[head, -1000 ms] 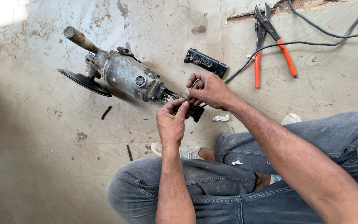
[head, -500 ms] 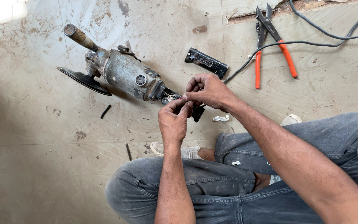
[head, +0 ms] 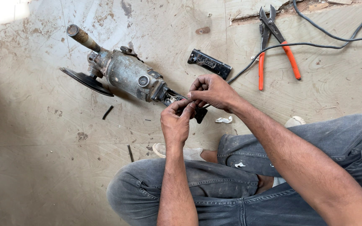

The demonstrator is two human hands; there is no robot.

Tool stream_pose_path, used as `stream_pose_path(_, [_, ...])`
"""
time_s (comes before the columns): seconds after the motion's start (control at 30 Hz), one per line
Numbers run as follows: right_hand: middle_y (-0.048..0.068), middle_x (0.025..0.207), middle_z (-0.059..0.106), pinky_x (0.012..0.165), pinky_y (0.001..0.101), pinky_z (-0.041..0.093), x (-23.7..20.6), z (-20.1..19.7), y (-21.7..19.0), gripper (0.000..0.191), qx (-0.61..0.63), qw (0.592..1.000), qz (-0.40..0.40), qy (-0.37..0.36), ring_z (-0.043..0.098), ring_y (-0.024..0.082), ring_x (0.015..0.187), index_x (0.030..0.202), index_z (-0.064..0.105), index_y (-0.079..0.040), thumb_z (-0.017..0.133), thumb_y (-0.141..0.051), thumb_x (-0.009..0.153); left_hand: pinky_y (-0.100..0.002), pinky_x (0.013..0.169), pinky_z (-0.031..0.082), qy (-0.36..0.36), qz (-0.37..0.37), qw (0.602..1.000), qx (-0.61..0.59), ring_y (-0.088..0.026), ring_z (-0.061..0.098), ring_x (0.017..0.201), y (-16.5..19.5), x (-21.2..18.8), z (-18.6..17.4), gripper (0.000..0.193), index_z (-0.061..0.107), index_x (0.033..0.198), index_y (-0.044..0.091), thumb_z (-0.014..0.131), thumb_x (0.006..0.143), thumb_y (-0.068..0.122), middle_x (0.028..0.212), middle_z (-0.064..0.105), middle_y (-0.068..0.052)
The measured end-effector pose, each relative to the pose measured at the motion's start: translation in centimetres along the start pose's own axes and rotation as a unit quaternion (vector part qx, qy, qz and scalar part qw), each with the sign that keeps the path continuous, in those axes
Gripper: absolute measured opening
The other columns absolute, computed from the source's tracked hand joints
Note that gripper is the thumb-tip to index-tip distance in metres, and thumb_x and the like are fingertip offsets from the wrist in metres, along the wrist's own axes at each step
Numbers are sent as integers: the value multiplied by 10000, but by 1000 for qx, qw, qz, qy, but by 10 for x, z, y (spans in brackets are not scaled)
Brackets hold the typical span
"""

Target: The person sits on the floor and repairs an angle grinder by hand. They strip and twist wires, insert them into the tool's switch housing, and use a screwdriver to tighten the connections.

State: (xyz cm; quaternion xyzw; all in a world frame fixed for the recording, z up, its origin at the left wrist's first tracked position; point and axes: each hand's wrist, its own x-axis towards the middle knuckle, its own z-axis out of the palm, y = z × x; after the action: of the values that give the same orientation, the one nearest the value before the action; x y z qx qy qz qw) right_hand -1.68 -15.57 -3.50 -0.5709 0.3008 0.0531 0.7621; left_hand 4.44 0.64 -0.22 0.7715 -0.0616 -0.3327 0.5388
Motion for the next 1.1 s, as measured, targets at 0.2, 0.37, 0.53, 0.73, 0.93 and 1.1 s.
stream_pose_path(0.2, [77, 818, 739, 602, 262, 632, 7, -4, 15, 148, -5, 1000, -5, 7, 741, 129, 676, 998, 667, -12, 702, -76, 868, -255, 694, 581, 7, 10, 999, 38, -100, 693, 746, -17, 2, -5, 210, 762, 1049, -41, 741, 908, 113, 852, 769, -71])
stream_pose_path(0.37, [77, 751, 745, 563, 288, 624, 7, -1, 4, 168, -27, 997, -68, 9, 734, 133, 634, 1011, 662, 19, 679, -66, 868, -273, 683, 581, 14, -6, 1000, -3, -117, 710, 729, -11, 13, 2, 211, 771, 1019, -36, 738, 879, 118, 845, 791, -86])
stream_pose_path(0.53, [63, 759, 731, 549, 276, 605, 2, 1, 1, 184, -86, 992, -92, 28, 711, 108, 618, 1029, 641, -8, 681, -85, 866, -281, 640, 569, 19, -42, 999, -10, -122, 682, 673, -14, 19, 6, 180, 768, 955, -41, 742, 879, 120, 802, 771, -83])
stream_pose_path(0.73, [74, 796, 760, 654, 281, 582, 7, 0, 9, 180, -246, 943, -220, 38, 727, 121, 711, 943, 731, -7, 795, -152, 856, -283, 645, 569, 25, -33, 999, 24, -121, 694, 675, -16, 20, 4, 172, 776, 957, -18, 736, 880, 130, 805, 781, -76])
stream_pose_path(0.93, [92, 811, 755, 622, 305, 598, 6, -1, 7, 215, -200, 966, -154, 48, 730, 135, 699, 1016, 665, -27, 722, -79, 815, -270, 642, 583, 41, -36, 997, 58, -124, 722, 685, 2, 14, 8, 195, 769, 973, -18, 759, 872, 150, 813, 796, -82])
stream_pose_path(1.1, [148, 830, 770, 579, 316, 623, 6, -5, 5, 323, -115, 984, -133, 42, 746, 163, 674, 1113, 513, -9, 696, -43, 849, -264, 582, 578, 73, 21, 997, -15, -119, 684, 624, 0, 9, 4, 258, 715, 964, -67, 818, 851, 141, 764, 761, -110])
